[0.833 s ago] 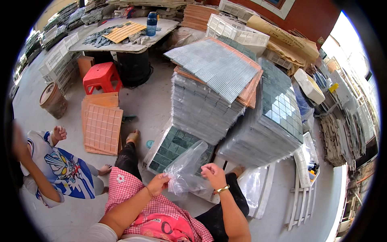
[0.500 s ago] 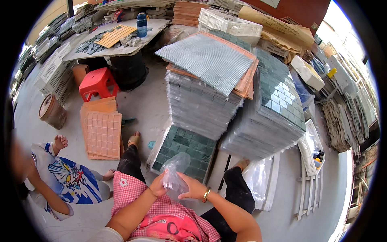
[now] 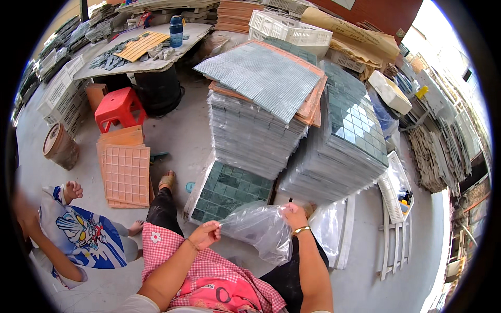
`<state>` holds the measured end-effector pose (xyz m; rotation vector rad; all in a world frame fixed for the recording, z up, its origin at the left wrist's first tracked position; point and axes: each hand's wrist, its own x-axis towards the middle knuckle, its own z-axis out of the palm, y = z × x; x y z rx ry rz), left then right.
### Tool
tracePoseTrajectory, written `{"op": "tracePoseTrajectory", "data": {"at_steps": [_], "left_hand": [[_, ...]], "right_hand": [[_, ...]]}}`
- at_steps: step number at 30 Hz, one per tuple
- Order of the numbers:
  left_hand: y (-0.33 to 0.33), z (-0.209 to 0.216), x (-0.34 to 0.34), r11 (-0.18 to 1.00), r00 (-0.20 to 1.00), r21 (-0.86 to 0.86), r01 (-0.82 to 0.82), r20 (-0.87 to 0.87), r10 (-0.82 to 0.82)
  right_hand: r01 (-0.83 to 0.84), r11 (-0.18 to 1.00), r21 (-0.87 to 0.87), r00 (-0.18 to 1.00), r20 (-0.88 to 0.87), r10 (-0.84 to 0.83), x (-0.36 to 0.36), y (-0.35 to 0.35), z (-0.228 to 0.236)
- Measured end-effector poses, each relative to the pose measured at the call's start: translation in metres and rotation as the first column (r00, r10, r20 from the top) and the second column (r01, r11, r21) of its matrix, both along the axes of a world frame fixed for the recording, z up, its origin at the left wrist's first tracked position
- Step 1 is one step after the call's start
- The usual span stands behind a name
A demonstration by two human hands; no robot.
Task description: The person repeatedly picks up individual square tiles from a stack, removes them from plastic wrapping, and places them onto a separate stack on the floor. The person handles both green and terracotta-colored tiles in a repetitive cycle.
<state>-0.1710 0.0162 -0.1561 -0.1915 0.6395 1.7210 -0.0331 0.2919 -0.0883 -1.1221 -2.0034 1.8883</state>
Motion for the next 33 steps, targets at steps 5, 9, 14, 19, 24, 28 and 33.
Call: {"op": "tracePoseTrajectory", "data": {"at_steps": [5,9,14,19,24,28,33], "left_hand": [[-0.001,0.015,-0.017,0.931,0.933,0.07,-0.357,0.065,0.353],[-0.023,0.022,-0.039,0.781,0.812,0.247,-0.574,0.05,0.581],[-0.041,0.026,-0.061,0.709,0.752,0.286,-0.645,0.068,0.656],[-0.054,0.015,-0.061,0.72,0.676,0.107,-0.685,-0.273,0.684],[-0.038,0.005,-0.055,0.752,0.682,-0.028,-0.659,-0.444,0.582],[-0.027,-0.003,-0.055,0.786,0.606,-0.03,-0.617,-0.656,0.451],[-0.015,0.026,-0.042,0.882,0.333,-0.069,-0.467,-0.937,0.103]], "right_hand": [[-0.561,0.656,0.505,0.827,0.312,0.468,-0.012,-0.028,0.016],[-0.572,0.362,0.736,0.819,0.493,0.292,-0.015,-0.009,-0.02],[-0.294,0.34,0.893,0.924,0.357,-0.137,0.03,0.058,-0.01],[0.094,0.296,0.951,0.76,0.124,-0.638,0.11,0.168,-0.054],[-0.364,0.749,0.554,0.205,0.832,-0.515,0.173,0.204,-0.058],[-0.355,0.909,0.217,-0.193,0.935,-0.299,0.21,0.22,-0.075],[-0.311,0.865,0.393,0.001,0.911,-0.413,0.2,0.212,-0.093]]}}
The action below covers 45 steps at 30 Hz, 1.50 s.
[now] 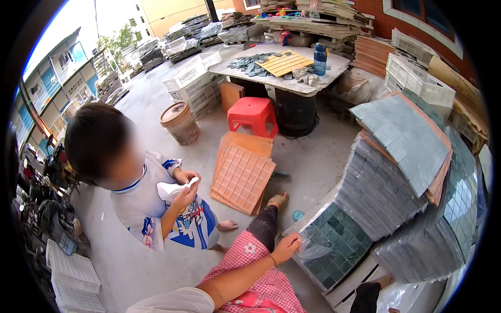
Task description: The person repeatedly picks up individual square tiles from a stack, removes them from plastic wrapping, and places them onto a separate stack on the floor. The person handles both green and terracotta-colored tiles in a repetitive cycle.
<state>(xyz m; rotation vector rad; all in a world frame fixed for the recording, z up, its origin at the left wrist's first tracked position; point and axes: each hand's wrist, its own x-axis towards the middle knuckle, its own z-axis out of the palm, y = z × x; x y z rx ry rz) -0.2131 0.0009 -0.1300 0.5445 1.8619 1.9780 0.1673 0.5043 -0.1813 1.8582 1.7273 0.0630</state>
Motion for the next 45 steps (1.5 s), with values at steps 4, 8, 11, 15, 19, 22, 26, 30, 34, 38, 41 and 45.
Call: {"op": "tracePoseTrajectory", "data": {"at_steps": [4,8,11,15,19,22,26,30,34,38,41,45], "left_hand": [[0.007,0.018,0.03,0.967,0.875,-0.251,-0.044,-0.476,-0.084],[0.045,0.038,0.044,0.871,0.766,-0.444,0.211,-0.478,-0.429],[0.059,0.053,0.04,0.893,0.738,-0.359,0.271,-0.519,-0.432],[0.049,0.069,0.028,0.857,0.664,-0.422,0.297,-0.553,-0.503],[0.041,0.071,0.001,0.939,0.829,-0.155,0.306,-0.442,-0.343],[0.03,0.086,-0.023,0.94,0.87,-0.134,0.312,-0.358,-0.34],[0.013,0.085,-0.059,0.856,0.835,-0.358,0.372,-0.275,-0.477],[0.003,0.044,-0.093,0.799,0.851,-0.477,0.366,-0.177,-0.495],[0.015,0.016,-0.128,0.646,0.809,-0.74,0.188,-0.256,-0.529],[0.052,-0.005,-0.142,0.637,0.853,-0.769,-0.056,-0.368,-0.369],[0.07,0.008,-0.12,0.742,0.684,-0.542,-0.395,-0.713,-0.157],[0.081,-0.006,-0.052,0.81,0.692,-0.537,-0.237,-0.678,-0.247]], "right_hand": [[-0.382,0.86,0.338,0.58,-0.637,0.508,-0.101,-0.041,0.004],[-0.775,0.629,-0.055,-0.075,-0.981,-0.179,-0.223,-0.218,0.135],[-0.924,0.381,0.022,-0.1,-0.977,-0.186,-0.255,-0.293,0.152],[-0.953,0.282,0.112,-0.056,-0.978,0.199,-0.277,-0.299,0.148],[-0.989,0.111,-0.095,0.121,-0.959,0.255,-0.266,-0.272,0.103],[-0.996,0.084,0.005,0.028,-0.92,0.391,-0.263,-0.264,0.084],[-0.888,0.376,-0.263,0.25,-0.965,-0.086,-0.267,-0.241,0.081],[-0.832,0.485,-0.27,0.213,-0.962,-0.171,-0.27,-0.226,0.076],[-0.669,0.541,-0.51,0.315,-0.853,-0.415,-0.276,-0.212,0.046],[-0.53,0.697,-0.484,0.309,-0.875,-0.373,-0.291,-0.195,0.009],[-0.372,0.823,-0.43,0.285,-0.897,-0.339,-0.307,-0.194,-0.019],[-0.208,0.921,-0.329,0.354,-0.903,-0.242,-0.32,-0.195,-0.04]]}}
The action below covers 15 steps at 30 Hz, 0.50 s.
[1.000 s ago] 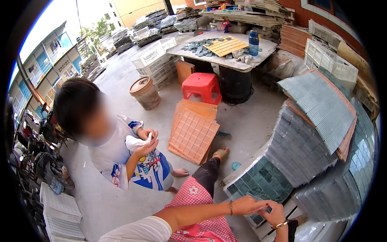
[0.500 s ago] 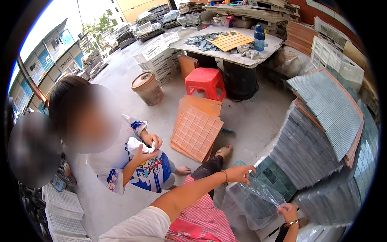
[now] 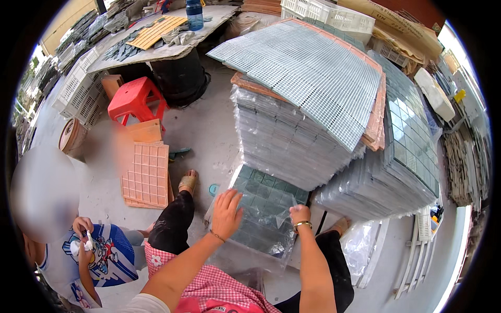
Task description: The person repeatedly picks up individual square tiles from a stack, removes them from plastic wrapping, and places them onto a separate stack on the floor. The person handles both green and terracotta-colored tiles in a repetitive cycle.
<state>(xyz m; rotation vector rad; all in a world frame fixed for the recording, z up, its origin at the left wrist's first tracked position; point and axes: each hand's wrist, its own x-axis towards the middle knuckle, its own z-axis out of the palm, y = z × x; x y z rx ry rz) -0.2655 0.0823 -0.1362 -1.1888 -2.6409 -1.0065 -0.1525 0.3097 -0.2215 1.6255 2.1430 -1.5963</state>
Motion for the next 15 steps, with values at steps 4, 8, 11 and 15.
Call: {"op": "tracePoseTrajectory", "data": {"at_steps": [4,8,11,15], "left_hand": [[-0.013,-0.075,0.067,0.879,0.954,-0.394,0.27,0.233,-0.188],[-0.033,-0.114,0.055,0.759,0.946,-0.571,0.314,0.258,-0.198],[-0.029,-0.117,0.044,0.757,0.956,-0.587,0.288,0.222,-0.192],[-0.019,-0.117,0.029,0.738,0.946,-0.591,0.324,0.204,-0.252]], "right_hand": [[0.044,0.999,0.029,0.999,0.017,-0.044,0.004,0.01,-0.031],[0.066,0.962,0.263,0.98,-0.2,-0.012,0.002,0.024,-0.056],[0.208,0.785,0.583,0.964,-0.258,-0.064,0.0,0.025,-0.053],[0.009,0.531,0.847,0.962,-0.153,0.227,0.006,0.001,-0.029]]}}
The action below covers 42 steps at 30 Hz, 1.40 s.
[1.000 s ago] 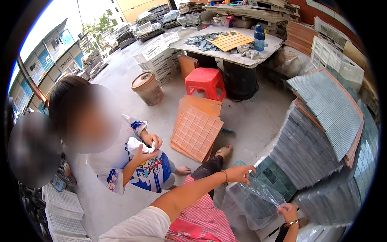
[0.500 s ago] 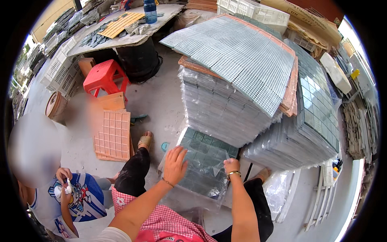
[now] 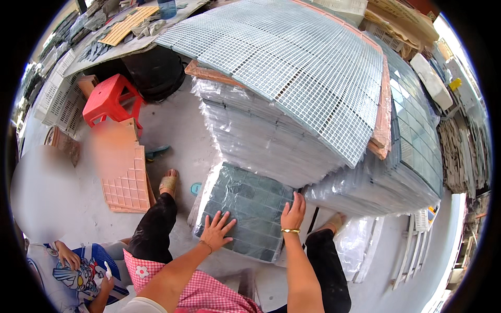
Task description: The person repeatedly picks up individual square tiles from a stack, removes them from plastic wrapping, and places them onto a separate stack on the floor. The person handles both green and terracotta-colored tiles in a repetitive cycle.
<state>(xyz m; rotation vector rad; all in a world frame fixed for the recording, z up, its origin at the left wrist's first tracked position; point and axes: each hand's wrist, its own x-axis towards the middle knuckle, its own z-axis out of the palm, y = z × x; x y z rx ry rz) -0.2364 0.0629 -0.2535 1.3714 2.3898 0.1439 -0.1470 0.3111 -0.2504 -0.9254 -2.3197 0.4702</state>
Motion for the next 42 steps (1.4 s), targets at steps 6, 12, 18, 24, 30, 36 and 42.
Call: {"op": "tracePoseTrajectory", "data": {"at_steps": [6,12,18,24,30,36,42], "left_hand": [[0.004,-0.008,-0.009,0.994,0.994,0.006,0.112,0.011,-0.113],[0.009,-0.009,-0.003,0.999,0.999,0.049,-0.012,0.031,0.01],[0.015,-0.011,-0.006,0.994,0.997,0.094,-0.064,0.037,0.061],[0.014,-0.011,-0.003,0.987,0.992,0.103,-0.123,0.053,0.118],[0.009,-0.009,-0.003,0.984,0.99,0.12,-0.135,0.06,0.128],[0.019,0.024,0.022,0.989,0.986,-0.148,-0.031,0.155,0.054],[0.019,0.088,0.058,0.979,0.954,-0.117,0.169,0.27,-0.133]], "right_hand": [[-0.29,0.945,-0.149,0.803,0.5,0.325,0.014,-0.041,-0.017],[-0.167,0.969,-0.18,0.768,0.593,0.243,0.006,-0.022,-0.019],[-0.134,0.972,-0.191,0.749,0.623,0.226,0.0,-0.004,-0.02],[-0.096,0.981,-0.167,0.75,0.636,0.182,-0.001,-0.008,-0.018],[-0.165,0.976,-0.143,0.784,0.581,0.218,0.001,-0.016,0.002],[-0.316,0.935,-0.162,0.804,0.477,0.355,-0.008,-0.019,0.041],[-0.323,0.906,-0.273,0.699,0.576,0.423,0.0,-0.065,0.045]]}}
